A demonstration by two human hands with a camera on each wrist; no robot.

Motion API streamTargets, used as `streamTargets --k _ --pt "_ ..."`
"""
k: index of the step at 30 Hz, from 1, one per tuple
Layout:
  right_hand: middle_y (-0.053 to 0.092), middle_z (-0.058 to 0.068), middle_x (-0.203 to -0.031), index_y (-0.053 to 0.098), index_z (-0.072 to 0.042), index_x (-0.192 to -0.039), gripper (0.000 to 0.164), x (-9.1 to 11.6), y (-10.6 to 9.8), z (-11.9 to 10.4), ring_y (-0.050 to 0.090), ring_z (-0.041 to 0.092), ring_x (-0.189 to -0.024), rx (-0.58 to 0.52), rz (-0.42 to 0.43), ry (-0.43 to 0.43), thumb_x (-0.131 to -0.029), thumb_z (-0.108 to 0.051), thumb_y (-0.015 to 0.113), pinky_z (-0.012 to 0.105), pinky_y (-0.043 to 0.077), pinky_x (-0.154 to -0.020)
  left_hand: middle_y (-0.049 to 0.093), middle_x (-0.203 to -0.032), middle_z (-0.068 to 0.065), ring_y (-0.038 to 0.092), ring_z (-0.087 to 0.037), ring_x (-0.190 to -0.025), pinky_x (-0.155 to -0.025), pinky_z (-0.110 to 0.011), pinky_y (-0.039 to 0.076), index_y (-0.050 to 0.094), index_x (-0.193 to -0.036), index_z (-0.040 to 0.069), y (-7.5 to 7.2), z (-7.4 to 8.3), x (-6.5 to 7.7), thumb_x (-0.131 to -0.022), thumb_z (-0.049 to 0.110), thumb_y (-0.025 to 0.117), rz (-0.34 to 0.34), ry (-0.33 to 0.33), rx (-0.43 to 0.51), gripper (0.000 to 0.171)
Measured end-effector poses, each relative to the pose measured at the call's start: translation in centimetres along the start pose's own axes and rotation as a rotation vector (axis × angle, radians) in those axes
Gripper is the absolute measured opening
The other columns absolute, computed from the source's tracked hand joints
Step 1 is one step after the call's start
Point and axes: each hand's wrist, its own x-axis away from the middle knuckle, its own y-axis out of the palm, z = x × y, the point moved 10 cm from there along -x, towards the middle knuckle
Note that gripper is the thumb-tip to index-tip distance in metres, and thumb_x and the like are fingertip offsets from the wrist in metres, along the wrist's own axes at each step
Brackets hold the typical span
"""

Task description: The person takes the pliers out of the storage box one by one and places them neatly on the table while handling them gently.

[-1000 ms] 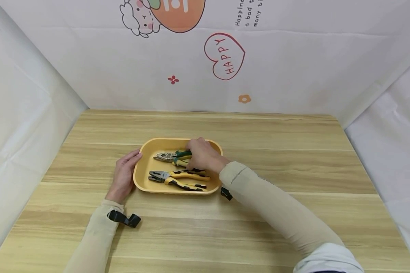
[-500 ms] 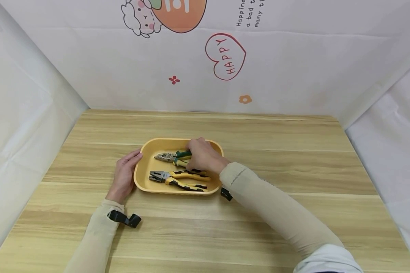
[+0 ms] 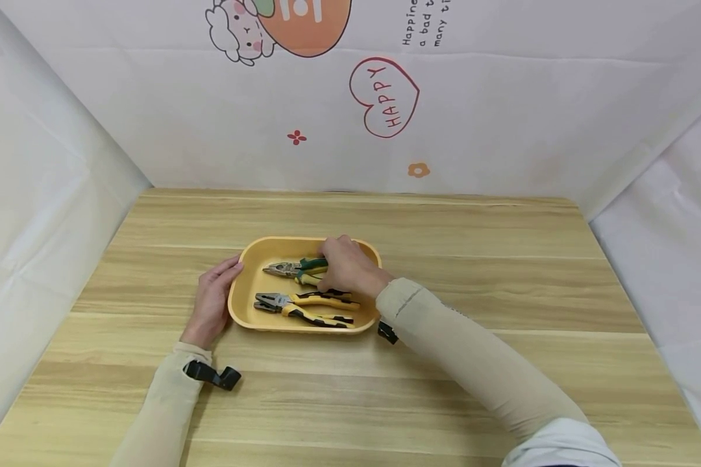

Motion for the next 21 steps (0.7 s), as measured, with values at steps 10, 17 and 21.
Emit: streamTargets --k 10,17,21 --pt "0.069 0.01 -0.127 0.071 -0.004 -0.127 0.055 0.5 -0.4 0.1 0.062 0.025 -0.115 -0.036 0.03 -0.005 -0.078 -0.016 0.09 0.04 0.055 -0.097 0.056 -0.139 -0.025 0.065 -0.021 -0.115 -0.098 -0.03 0.055 0.054 -0.139 -0.011 -0.1 -0.1 0.0 -0.104 0.005 0.054 -0.005 0.005 0.005 0.039" --pt "0.069 0.01 -0.126 0.07 -0.004 -0.128 0.056 1.3 -1.4 0.0 0.064 0.02 -0.101 -0.067 0.052 0.001 -0.077 -0.017 0.09 0.037 0.056 -0.092 0.054 -0.141 -0.025 0.064 -0.023 -0.118 -0.099 -0.031 0.054 0.054 -0.139 -0.01 -0.1 -0.1 -0.1 -0.104 0.006 0.054 -0.005 -0.001 0.002 0.039" --pt "0.071 0.012 -0.121 0.07 -0.004 -0.127 0.057 1.8 -2.1 -0.1 0.054 0.014 -0.068 -0.087 0.076 0.003 -0.077 -0.019 0.091 0.029 0.051 -0.07 0.058 -0.137 -0.022 0.066 -0.019 -0.113 -0.098 -0.03 0.055 0.055 -0.139 -0.01 -0.1 -0.1 -0.1 -0.104 0.006 0.054 -0.005 0.0 0.0 0.039"
